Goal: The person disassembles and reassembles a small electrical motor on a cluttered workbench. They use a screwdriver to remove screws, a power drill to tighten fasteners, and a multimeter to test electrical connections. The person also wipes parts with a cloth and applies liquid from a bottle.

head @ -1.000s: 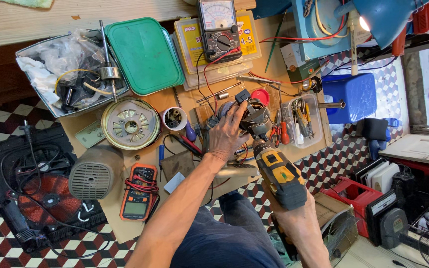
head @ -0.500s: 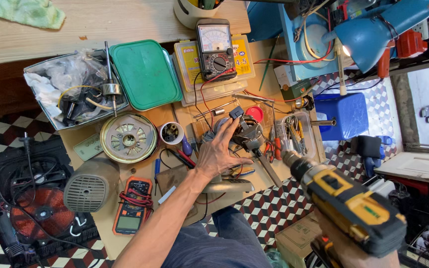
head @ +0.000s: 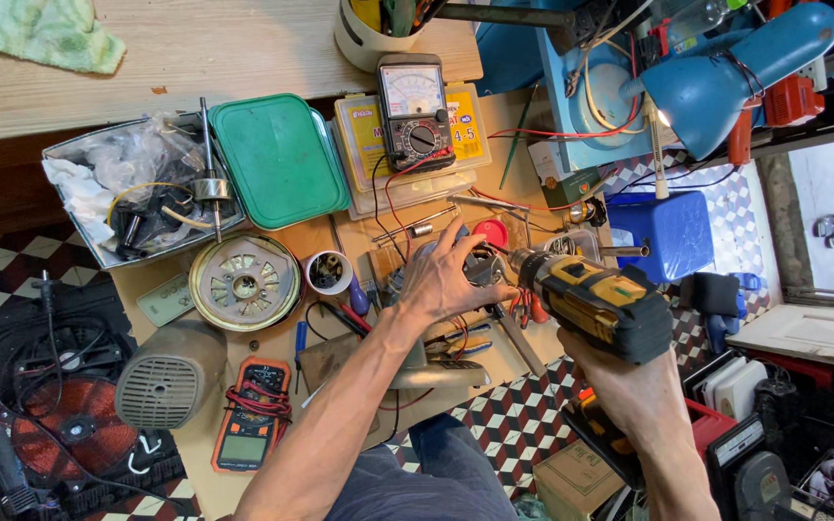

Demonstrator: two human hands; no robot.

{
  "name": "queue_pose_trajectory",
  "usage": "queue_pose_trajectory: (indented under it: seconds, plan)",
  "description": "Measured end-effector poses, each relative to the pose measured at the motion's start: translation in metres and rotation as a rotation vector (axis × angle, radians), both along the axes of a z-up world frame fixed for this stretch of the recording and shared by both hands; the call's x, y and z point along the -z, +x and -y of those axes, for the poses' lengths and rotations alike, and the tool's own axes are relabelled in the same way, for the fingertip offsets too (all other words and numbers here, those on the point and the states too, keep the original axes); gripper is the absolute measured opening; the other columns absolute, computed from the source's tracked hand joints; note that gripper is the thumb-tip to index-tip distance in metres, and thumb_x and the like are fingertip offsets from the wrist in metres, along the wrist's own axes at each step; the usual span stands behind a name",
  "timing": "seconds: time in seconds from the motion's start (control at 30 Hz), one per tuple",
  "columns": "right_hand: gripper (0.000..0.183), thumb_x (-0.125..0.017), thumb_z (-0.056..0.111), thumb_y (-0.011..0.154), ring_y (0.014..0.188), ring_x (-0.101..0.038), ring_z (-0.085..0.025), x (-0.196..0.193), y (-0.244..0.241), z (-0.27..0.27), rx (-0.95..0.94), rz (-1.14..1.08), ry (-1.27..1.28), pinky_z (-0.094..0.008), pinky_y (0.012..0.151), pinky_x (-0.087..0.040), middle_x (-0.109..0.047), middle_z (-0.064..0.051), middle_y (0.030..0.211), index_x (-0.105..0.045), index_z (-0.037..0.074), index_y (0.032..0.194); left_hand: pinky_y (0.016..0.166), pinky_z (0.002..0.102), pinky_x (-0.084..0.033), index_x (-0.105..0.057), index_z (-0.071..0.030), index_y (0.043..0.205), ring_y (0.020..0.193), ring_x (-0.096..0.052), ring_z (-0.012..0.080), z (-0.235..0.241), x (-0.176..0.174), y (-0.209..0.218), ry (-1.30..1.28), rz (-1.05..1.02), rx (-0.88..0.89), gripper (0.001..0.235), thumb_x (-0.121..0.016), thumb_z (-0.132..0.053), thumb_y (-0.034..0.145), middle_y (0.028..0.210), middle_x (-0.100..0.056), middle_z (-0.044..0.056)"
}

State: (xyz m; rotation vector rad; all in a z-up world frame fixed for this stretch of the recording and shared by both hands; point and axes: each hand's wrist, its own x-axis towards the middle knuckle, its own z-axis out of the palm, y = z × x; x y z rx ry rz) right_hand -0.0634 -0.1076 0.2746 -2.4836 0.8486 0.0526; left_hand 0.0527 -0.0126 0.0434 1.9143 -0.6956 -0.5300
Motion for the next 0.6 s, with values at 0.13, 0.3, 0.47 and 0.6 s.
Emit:
queue_pose_trajectory:
  seconds: [0.13,0.3,0.47,0.6]
  plan:
    - [0.037,-0.077,0.022,0.078,0.075,-0.073,-0.018,0.006,0.004,0.0,0.096,-0.188,-0.073,-0.037,0.072,-0.056,-0.076,-0.01,0.089,-0.072,0.006,0.112,0.119,0.065,-0.021,-0.066,-0.014,0.133,0.136,-0.052,0.0417,0.0,0.0,0.003,-0.042,-0.029,0.02,0.109,-0.069,-0.089,0.055,0.16,-0.04,0.024]
    - [0.039,-0.075,0.023,0.078,0.079,-0.074,-0.018,0.012,0.003,0.0,0.056,-0.113,-0.033,-0.036,0.075,-0.057,-0.079,-0.009,0.092,-0.073,0.007,0.113,0.119,0.071,-0.013,-0.069,-0.014,0.131,0.134,-0.054,0.0399,-0.001,-0.002,0.001,-0.024,-0.006,0.006,0.104,-0.074,-0.084,0.055,0.158,-0.043,0.021]
    - [0.039,-0.076,0.025,0.078,0.076,-0.074,-0.018,0.013,0.001,0.001,0.119,-0.186,-0.046,-0.036,0.071,-0.057,-0.079,-0.009,0.087,-0.073,0.008,0.113,0.112,0.052,-0.043,-0.065,-0.01,0.133,0.131,-0.058,0.0389,-0.001,-0.002,0.004,-0.051,-0.052,0.038,0.11,-0.069,-0.088,0.055,0.16,-0.045,0.019]
    - [0.038,-0.075,0.026,0.08,0.07,-0.074,-0.019,0.013,0.003,0.001,0.152,-0.269,-0.058,-0.037,0.069,-0.058,-0.078,-0.01,0.078,-0.073,0.009,0.113,0.11,0.054,-0.042,-0.067,-0.013,0.135,0.133,-0.054,0.0417,0.0,-0.001,0.004,-0.044,-0.026,0.04,0.108,-0.07,-0.088,0.057,0.159,-0.041,0.022]
